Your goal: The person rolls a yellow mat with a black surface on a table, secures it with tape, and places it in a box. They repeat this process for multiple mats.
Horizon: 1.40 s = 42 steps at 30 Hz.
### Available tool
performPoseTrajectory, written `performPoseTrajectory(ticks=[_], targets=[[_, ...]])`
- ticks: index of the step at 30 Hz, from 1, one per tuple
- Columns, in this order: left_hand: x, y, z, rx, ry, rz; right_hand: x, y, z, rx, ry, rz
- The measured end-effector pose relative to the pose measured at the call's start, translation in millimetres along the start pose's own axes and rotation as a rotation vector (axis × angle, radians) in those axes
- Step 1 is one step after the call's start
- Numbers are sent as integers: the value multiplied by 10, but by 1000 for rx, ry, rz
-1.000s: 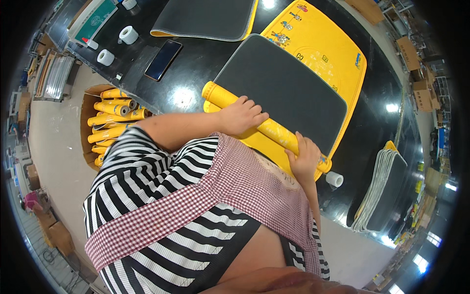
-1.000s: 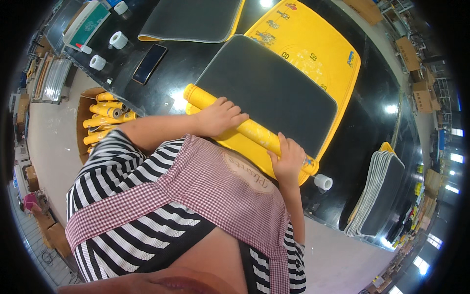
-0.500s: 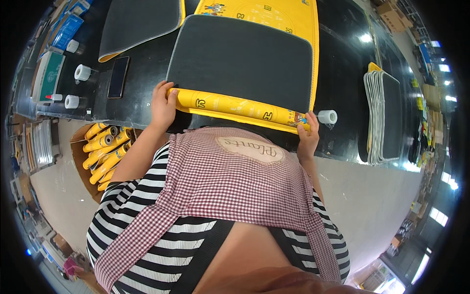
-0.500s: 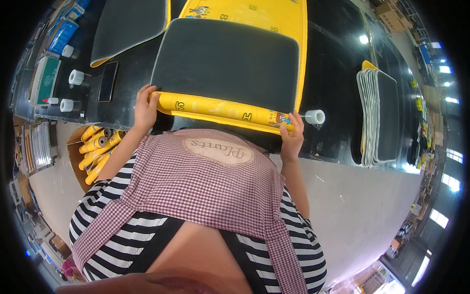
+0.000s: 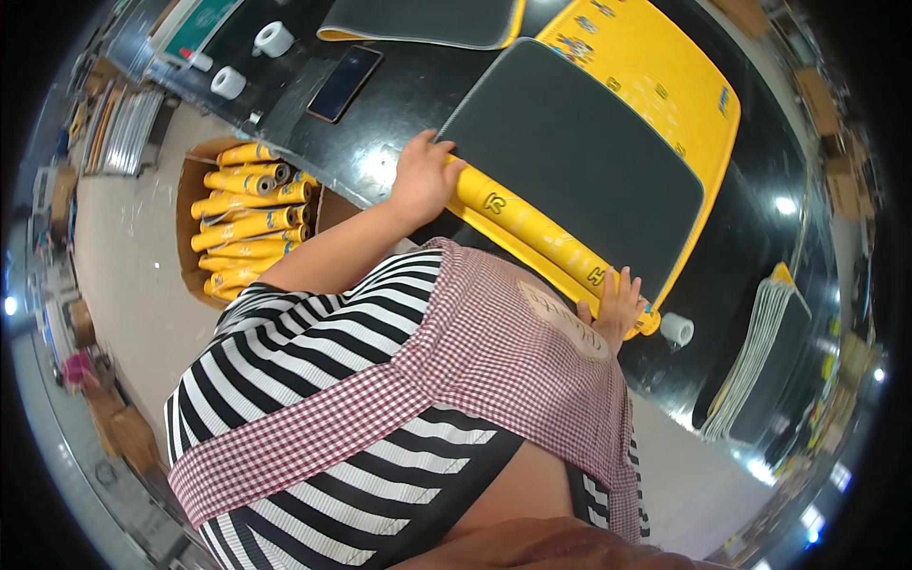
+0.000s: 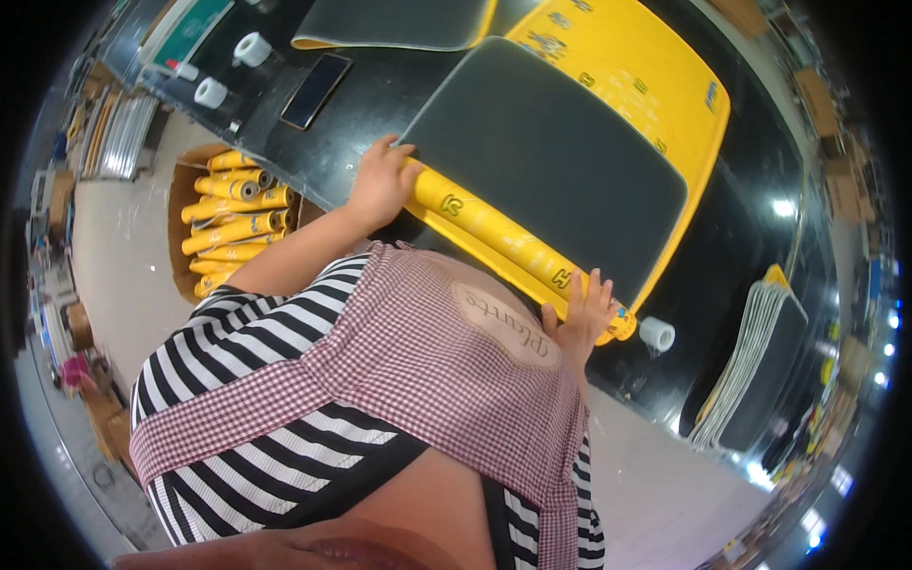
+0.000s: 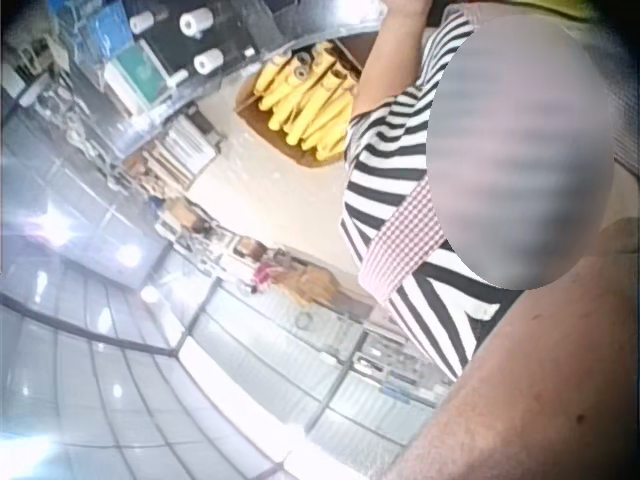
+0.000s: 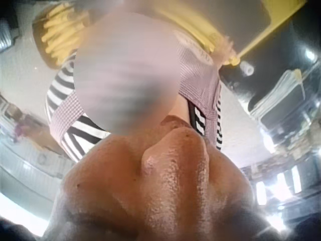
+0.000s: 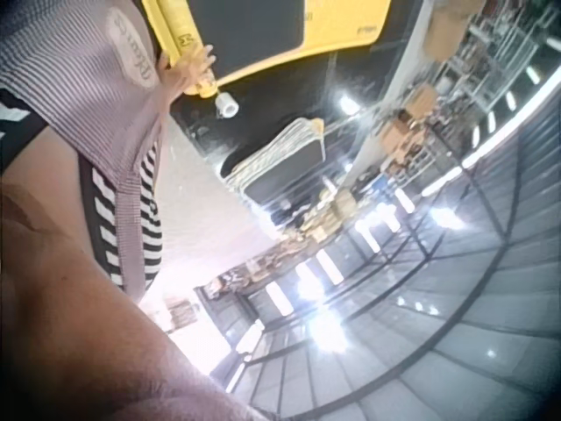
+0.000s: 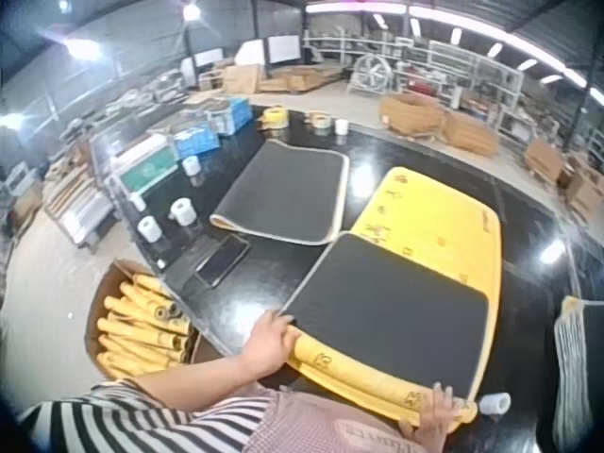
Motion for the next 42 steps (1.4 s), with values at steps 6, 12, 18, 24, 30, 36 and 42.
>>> performPoseTrajectory(ticks=[6,12,18,24,30,36,42], targets=[[1081,214,620,-330,-31,768,311,-1175,-378,85,75,-82],[1627,-1297,880,-498,-260,600,338,-1749,-383,38,-224,47],[1919,-2115,1204,-406,-216,755,167,-2223,-523,152,89,-5],[1959,-2022,1113,-598,-322,630,415,-2571,-454,32,8,-2],[1829,-1616,1102,-545,-342,735,245,-2120,-363,16,62,31],[1540,-228,588,-295,-181,889,-187,-825,-457,18,19,-21],[577,-434,152,-245,-330,363,865,-552,-615,-128,-196,318]])
Point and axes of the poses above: each hand's wrist, its own y-axis away from the middle knuckle, its own z-axis out of the palm, x = y × z, the point moved 8 cm from there along -y, towards the middle knuckle, and after that the axes turned 9 degrees about -x, right-handed, at the moved point
